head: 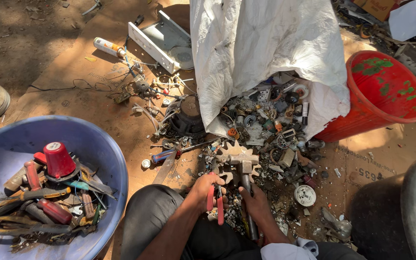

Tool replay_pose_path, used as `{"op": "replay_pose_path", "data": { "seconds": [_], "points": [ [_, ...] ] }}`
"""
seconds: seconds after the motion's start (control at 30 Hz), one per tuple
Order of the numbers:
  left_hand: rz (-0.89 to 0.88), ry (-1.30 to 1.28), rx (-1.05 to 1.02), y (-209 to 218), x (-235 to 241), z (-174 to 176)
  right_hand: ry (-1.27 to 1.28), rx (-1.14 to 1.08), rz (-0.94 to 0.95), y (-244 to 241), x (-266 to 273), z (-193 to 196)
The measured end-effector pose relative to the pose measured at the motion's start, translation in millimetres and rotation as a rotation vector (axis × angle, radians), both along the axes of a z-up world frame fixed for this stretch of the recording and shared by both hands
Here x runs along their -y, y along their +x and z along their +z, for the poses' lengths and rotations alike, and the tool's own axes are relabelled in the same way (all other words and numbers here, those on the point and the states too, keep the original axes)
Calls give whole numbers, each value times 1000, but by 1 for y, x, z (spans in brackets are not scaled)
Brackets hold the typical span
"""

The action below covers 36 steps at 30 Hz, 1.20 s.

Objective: The person sits on the ground and uses a hammer and pliers to repeatedly strike and adjust a metal gear. They hold the gear with pliers while hitting it with a hammer, occasionally repositioning the gear to work on different sections.

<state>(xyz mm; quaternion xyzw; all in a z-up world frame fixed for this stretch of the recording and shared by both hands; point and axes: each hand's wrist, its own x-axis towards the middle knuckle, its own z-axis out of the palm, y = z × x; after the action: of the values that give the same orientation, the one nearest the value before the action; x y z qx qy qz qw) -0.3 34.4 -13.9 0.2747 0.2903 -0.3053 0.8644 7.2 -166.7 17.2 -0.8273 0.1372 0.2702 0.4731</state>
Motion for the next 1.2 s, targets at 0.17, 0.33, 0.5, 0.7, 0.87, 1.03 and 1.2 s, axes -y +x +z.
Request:
{"op": "replay_pose_path", "data": {
  "seconds": [0.17,0.33,0.5,0.7,0.87,1.03,1.2],
  "points": [
    [-139,55,90,-9,4,13,-431,997,321,0,-2,14],
    [-224,-34,110,-18,21,27,-125,976,320,28,4,0],
    [-357,65,190,-19,13,35,330,336,9,51,30,-25],
    [-404,160,232,-19,14,10,119,632,269,55,30,-43],
    [-320,205,203,-17,20,-16,42,620,203,50,22,-36],
    [-269,200,186,-14,22,-22,36,537,135,48,17,-30],
    [-269,195,171,-14,23,-10,-10,609,179,48,16,-28]
  ]
}}
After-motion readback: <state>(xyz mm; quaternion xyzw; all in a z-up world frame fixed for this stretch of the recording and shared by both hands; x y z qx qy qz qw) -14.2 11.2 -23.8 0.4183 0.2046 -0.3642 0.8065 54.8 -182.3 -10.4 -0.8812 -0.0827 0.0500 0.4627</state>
